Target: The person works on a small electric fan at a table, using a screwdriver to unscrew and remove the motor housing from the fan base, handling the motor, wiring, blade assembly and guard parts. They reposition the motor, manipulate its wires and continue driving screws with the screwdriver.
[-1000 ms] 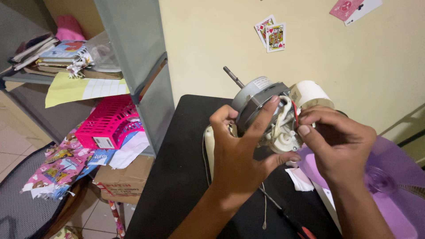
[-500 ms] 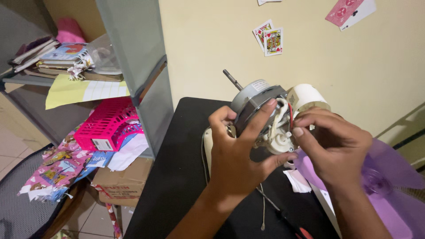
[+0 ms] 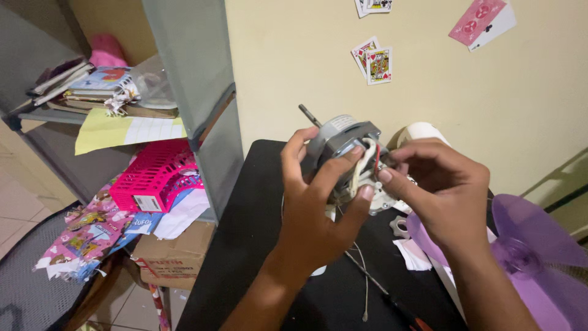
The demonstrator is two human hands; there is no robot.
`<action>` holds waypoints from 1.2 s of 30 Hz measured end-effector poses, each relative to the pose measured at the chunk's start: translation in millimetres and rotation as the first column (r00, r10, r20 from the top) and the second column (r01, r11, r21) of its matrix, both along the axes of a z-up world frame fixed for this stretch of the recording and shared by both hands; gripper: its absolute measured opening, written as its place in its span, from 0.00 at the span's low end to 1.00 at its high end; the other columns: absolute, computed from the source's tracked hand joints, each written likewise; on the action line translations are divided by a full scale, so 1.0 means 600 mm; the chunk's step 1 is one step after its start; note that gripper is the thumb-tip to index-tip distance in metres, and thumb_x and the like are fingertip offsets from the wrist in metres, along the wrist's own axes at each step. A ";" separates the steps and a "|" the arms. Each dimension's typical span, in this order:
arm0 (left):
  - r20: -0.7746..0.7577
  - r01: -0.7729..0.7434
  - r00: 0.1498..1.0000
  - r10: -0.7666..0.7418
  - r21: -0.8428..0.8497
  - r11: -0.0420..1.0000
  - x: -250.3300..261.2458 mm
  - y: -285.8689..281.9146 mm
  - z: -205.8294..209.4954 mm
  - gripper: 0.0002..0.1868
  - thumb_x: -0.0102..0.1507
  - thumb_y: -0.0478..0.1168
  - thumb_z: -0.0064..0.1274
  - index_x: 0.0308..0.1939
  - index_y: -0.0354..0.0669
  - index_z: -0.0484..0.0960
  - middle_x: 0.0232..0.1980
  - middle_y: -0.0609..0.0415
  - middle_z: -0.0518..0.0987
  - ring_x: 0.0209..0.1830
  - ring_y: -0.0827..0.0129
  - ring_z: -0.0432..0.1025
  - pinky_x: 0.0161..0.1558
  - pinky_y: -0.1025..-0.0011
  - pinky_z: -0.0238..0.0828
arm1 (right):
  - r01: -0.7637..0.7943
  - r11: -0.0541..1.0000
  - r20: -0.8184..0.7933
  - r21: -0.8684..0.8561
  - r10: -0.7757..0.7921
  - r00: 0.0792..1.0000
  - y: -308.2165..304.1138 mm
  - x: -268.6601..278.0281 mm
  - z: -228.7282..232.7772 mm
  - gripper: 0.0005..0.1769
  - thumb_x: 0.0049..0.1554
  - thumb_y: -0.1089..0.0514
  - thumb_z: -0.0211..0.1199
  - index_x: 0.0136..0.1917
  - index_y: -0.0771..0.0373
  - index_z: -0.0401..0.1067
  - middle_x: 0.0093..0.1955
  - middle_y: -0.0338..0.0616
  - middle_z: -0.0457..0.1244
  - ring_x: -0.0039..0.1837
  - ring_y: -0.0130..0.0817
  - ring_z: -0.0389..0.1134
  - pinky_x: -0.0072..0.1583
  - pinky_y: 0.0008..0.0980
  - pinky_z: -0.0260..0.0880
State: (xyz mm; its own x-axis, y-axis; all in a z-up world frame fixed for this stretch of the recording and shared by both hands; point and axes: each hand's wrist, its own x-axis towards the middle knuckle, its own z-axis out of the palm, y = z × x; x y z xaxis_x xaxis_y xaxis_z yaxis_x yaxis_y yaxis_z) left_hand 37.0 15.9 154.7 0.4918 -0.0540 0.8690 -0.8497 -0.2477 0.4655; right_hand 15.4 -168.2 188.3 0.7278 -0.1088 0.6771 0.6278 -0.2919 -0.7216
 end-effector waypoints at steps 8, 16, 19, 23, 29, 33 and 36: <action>0.008 -0.033 0.999 0.033 -0.040 0.999 -0.004 0.002 0.010 0.19 0.61 0.43 0.63 0.56 0.45 0.84 0.73 0.31 0.62 0.75 0.43 0.62 0.74 0.51 0.61 | 0.085 0.978 0.113 -0.190 -0.065 0.992 0.008 -0.008 0.009 0.09 0.53 0.72 0.71 0.50 0.72 0.79 0.50 0.49 0.70 0.53 0.32 0.72 0.55 0.29 0.74; -0.020 -0.057 0.998 0.055 -0.112 0.992 0.002 -0.007 0.015 0.17 0.59 0.42 0.65 0.51 0.46 0.85 0.69 0.35 0.67 0.69 0.50 0.67 0.69 0.52 0.65 | -0.040 0.992 0.051 -0.118 0.047 0.998 -0.005 -0.002 0.011 0.13 0.53 0.71 0.71 0.53 0.72 0.77 0.50 0.50 0.70 0.54 0.31 0.72 0.58 0.30 0.75; -0.024 -0.066 0.998 0.064 -0.086 0.994 0.000 -0.003 0.022 0.17 0.57 0.41 0.66 0.50 0.46 0.86 0.64 0.37 0.72 0.71 0.50 0.67 0.67 0.51 0.64 | -0.059 0.982 0.039 -0.177 0.067 0.997 -0.009 0.000 0.018 0.13 0.53 0.72 0.70 0.53 0.73 0.78 0.50 0.51 0.71 0.54 0.32 0.72 0.57 0.31 0.75; -0.031 -0.088 0.996 0.086 -0.069 0.994 -0.004 0.002 0.031 0.17 0.55 0.41 0.66 0.47 0.45 0.87 0.59 0.38 0.76 0.70 0.50 0.67 0.64 0.52 0.64 | -0.035 0.977 0.038 -0.210 0.044 0.998 -0.008 0.001 0.019 0.11 0.54 0.73 0.69 0.52 0.73 0.78 0.51 0.52 0.71 0.54 0.34 0.73 0.57 0.32 0.75; -0.025 -0.121 0.992 0.120 -0.080 0.989 -0.006 0.001 0.036 0.16 0.54 0.42 0.67 0.45 0.45 0.86 0.60 0.37 0.75 0.68 0.52 0.69 0.63 0.53 0.66 | -0.091 0.978 -0.014 -0.188 0.090 0.996 -0.009 0.003 0.029 0.13 0.52 0.74 0.69 0.52 0.74 0.76 0.51 0.52 0.71 0.56 0.34 0.73 0.60 0.33 0.76; -0.007 -0.132 0.991 0.132 -0.083 0.988 -0.004 -0.001 0.035 0.17 0.54 0.42 0.68 0.46 0.45 0.87 0.59 0.39 0.76 0.68 0.51 0.70 0.62 0.54 0.67 | -0.074 0.959 -0.054 -0.275 0.061 0.997 -0.014 0.002 0.044 0.12 0.50 0.75 0.69 0.50 0.74 0.77 0.50 0.50 0.70 0.54 0.34 0.73 0.57 0.32 0.76; -0.007 -0.138 0.990 0.138 -0.072 0.988 -0.005 -0.001 0.036 0.17 0.54 0.42 0.68 0.46 0.45 0.87 0.57 0.39 0.76 0.68 0.51 0.70 0.63 0.53 0.67 | -0.085 0.951 -0.083 -0.298 0.063 0.995 -0.014 0.002 0.051 0.12 0.49 0.75 0.69 0.49 0.73 0.77 0.49 0.48 0.70 0.53 0.32 0.72 0.57 0.31 0.76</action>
